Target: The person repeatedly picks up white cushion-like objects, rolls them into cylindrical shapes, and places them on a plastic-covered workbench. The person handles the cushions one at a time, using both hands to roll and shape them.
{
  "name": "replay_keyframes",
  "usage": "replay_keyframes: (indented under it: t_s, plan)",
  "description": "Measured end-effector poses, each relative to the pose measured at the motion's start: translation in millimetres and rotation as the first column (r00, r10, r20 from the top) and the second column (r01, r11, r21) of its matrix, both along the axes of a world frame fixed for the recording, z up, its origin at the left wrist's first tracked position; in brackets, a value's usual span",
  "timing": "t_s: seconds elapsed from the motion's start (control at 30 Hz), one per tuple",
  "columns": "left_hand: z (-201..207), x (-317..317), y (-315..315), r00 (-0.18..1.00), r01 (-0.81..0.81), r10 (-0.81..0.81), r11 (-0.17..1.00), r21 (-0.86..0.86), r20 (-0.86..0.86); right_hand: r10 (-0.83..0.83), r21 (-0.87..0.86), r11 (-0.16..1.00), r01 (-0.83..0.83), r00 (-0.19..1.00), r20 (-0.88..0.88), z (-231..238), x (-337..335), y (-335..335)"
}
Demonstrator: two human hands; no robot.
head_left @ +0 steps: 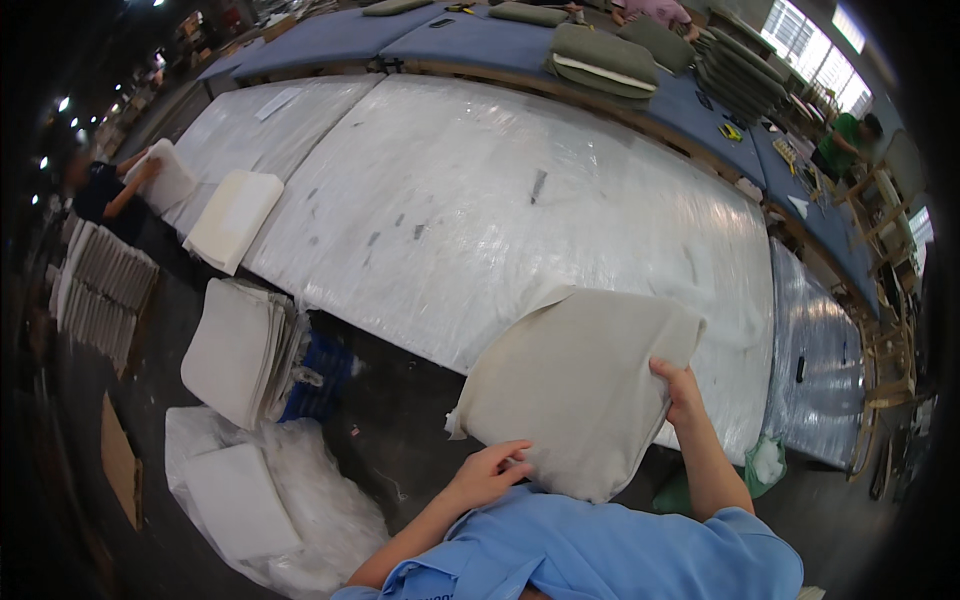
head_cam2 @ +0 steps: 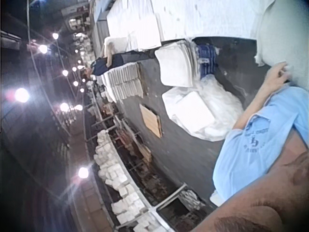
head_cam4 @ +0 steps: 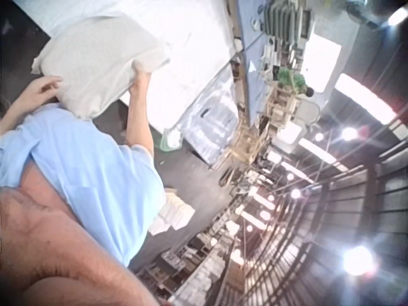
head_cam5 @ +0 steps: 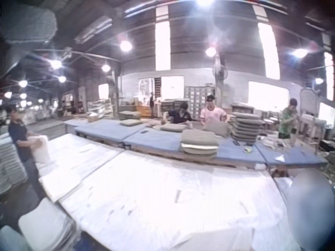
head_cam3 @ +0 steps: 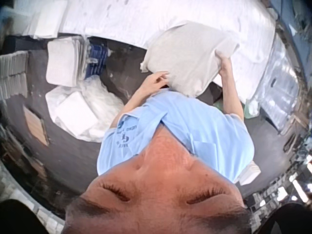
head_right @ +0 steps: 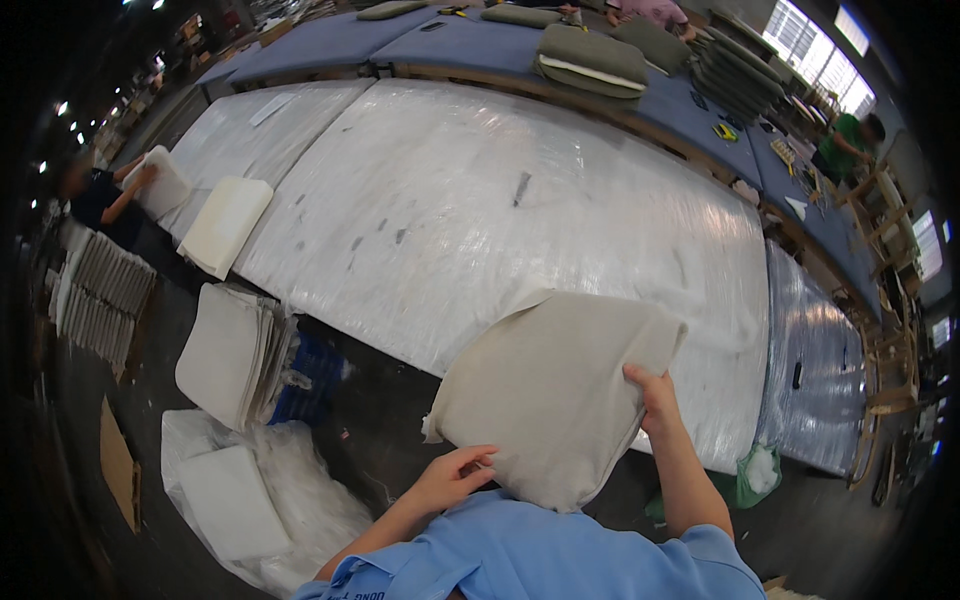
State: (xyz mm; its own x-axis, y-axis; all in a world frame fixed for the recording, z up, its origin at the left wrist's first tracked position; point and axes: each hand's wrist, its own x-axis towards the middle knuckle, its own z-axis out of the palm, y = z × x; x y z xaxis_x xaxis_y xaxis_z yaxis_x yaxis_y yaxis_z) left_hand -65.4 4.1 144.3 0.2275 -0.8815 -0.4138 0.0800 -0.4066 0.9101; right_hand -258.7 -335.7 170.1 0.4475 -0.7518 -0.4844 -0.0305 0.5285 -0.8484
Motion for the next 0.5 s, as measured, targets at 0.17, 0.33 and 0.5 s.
replay_keyframes:
  t_s: [0.17, 0.33, 0.5]
  plan:
    - [-18, 13, 45, 0.973, -0.228, 0.228, 0.974, 0.0, -0.042, 0.1, -0.18, 0.977, -0.113, 0.992, -0.08, 34, 48, -16]
    - [-13, 23, 74, 0.891, -0.454, 0.454, 0.89, -0.049, 0.002, 0.368, -0.459, 0.741, -0.491, 0.867, -0.335, 114, 136, -9]
    - [-15, 17, 94, 0.756, -0.653, 0.653, 0.749, -0.112, -0.041, 0.515, -0.615, 0.342, -0.71, 0.689, -0.509, 199, 175, 4]
